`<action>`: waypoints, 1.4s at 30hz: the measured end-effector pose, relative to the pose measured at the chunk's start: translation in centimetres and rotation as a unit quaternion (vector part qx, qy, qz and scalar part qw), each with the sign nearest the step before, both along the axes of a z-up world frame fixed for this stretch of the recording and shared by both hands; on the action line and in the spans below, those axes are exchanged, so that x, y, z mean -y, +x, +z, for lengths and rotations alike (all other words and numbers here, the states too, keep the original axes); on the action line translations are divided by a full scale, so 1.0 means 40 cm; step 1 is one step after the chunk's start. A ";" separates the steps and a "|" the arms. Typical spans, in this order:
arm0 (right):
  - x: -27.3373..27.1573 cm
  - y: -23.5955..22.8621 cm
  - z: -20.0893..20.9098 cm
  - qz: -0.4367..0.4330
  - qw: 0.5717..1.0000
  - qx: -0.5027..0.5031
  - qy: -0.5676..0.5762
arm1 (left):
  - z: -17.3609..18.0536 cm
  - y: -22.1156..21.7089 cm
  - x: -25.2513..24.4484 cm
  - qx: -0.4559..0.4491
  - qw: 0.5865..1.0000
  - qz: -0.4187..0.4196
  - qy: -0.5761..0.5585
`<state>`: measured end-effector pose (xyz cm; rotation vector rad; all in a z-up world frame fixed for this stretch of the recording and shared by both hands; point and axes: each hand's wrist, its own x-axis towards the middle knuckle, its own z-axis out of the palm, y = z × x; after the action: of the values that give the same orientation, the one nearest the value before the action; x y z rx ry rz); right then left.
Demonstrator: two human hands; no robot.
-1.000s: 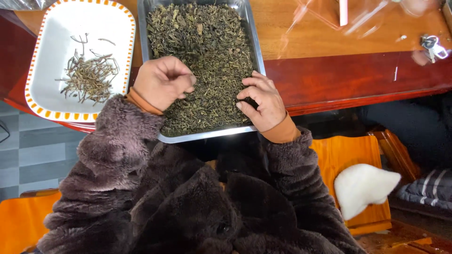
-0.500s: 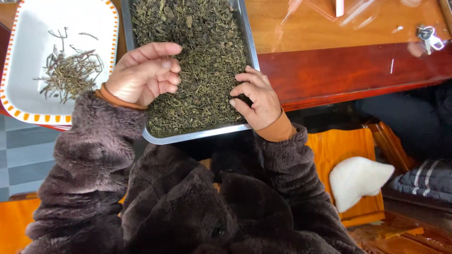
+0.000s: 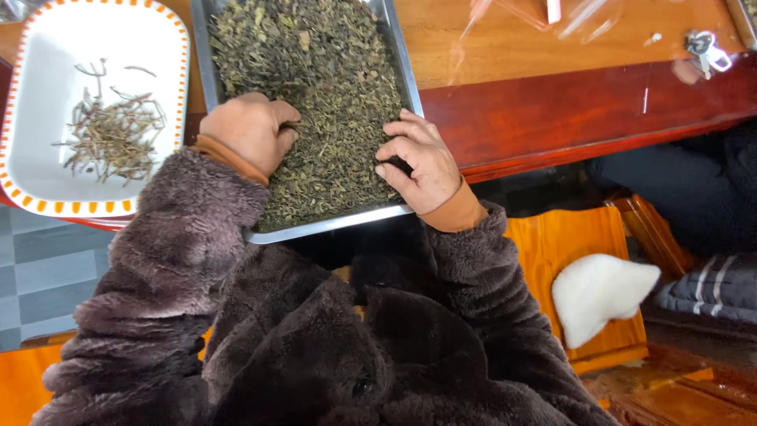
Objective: Sorting dried tea leaves by manually removing stems and placing them in a separate bowl
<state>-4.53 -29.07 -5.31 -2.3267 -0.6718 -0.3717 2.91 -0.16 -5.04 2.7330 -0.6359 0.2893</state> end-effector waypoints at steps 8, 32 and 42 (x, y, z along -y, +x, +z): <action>0.002 -0.002 -0.003 -0.001 1.000 -0.005 0.001 | -0.011 0.002 -0.003 -0.023 0.999 -0.022 -0.010; -0.002 -0.001 -0.007 -0.006 1.000 0.005 0.009 | 0.025 -0.029 -0.024 -0.215 0.968 -0.030 -0.127; 0.001 -0.001 -0.010 -0.012 1.000 -0.003 -0.008 | -0.014 -0.027 -0.047 -0.203 0.955 -0.063 -0.207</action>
<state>-4.55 -29.13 -5.71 -2.3510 -0.6469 -0.3704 1.83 1.72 -5.61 2.2408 -0.5539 -0.1553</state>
